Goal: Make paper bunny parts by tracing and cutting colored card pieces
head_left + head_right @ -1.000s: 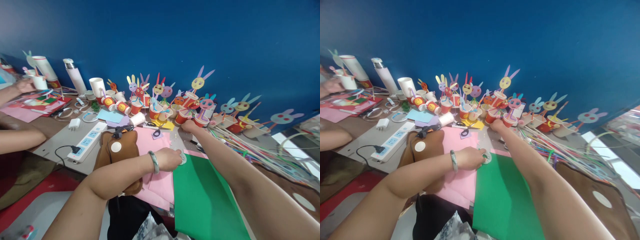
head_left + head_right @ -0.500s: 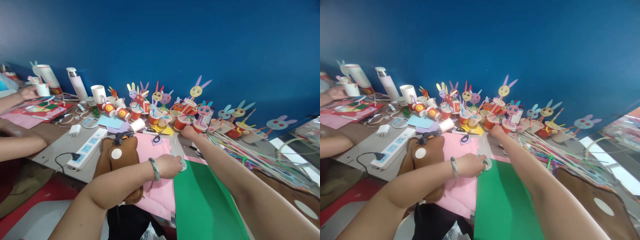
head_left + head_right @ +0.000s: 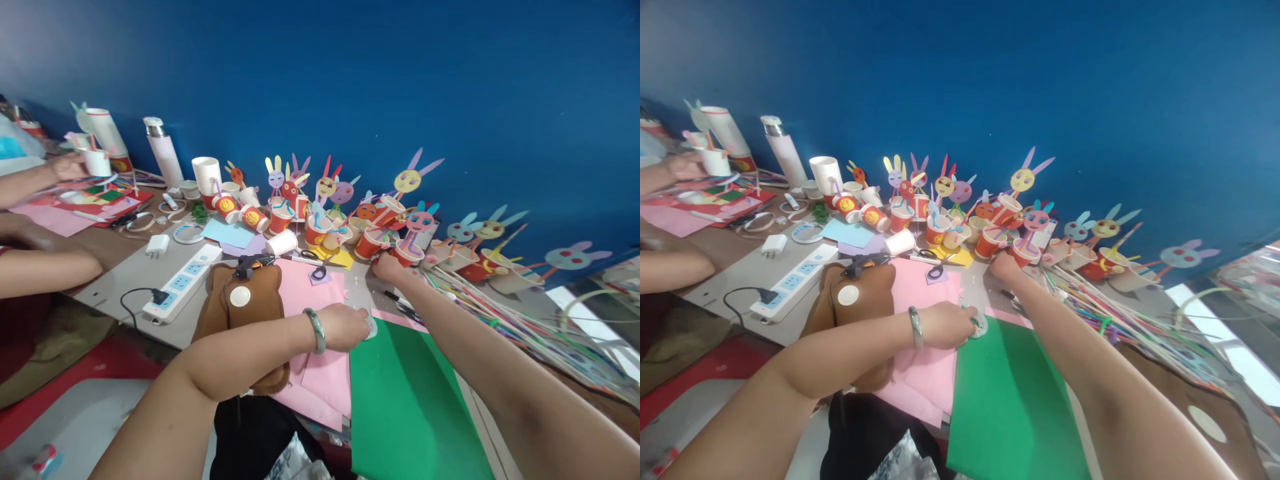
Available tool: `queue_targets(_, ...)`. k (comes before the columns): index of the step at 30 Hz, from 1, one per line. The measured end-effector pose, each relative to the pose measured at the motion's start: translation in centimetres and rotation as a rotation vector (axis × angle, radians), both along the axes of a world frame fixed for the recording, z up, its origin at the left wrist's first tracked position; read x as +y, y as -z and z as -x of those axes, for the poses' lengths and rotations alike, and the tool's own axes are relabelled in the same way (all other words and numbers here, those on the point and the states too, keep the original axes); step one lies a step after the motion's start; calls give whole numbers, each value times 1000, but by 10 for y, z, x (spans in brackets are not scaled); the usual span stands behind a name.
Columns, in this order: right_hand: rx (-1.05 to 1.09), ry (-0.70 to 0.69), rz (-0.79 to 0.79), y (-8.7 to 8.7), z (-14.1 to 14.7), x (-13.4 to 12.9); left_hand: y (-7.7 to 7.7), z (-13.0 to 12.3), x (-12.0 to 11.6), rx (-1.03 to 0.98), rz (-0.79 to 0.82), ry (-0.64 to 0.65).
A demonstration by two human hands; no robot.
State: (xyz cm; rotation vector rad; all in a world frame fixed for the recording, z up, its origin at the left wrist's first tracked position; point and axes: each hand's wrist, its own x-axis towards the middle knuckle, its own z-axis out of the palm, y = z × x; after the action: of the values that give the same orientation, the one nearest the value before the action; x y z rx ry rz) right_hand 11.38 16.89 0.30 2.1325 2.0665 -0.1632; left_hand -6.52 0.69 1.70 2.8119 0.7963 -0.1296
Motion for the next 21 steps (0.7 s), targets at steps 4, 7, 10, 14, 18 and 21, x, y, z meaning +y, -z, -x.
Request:
queue_targets(4, -42, 42, -3, 4, -1, -10, 3, -1, 2, -14, -1, -14)
queue_targets(7, -44, -69, -8, 1, -3, -26, 7, -3, 4, -16, 20, 3)
queue_targets(10, -71, -183, -40, -7, -5, -42, 8, -4, 7, -5, 51, 30)
queue_targets(14, -86, -217, -59, -19, 1, -57, 4, -2, 7, 2, 53, 33)
queue_targets(18, -54, -249, -37, -31, 23, -70, 5, -1, 6, -37, 12, 46)
queue_targets(21, -17, -315, -24, -39, 44, -80, 10, -2, 7, -65, -27, 58)
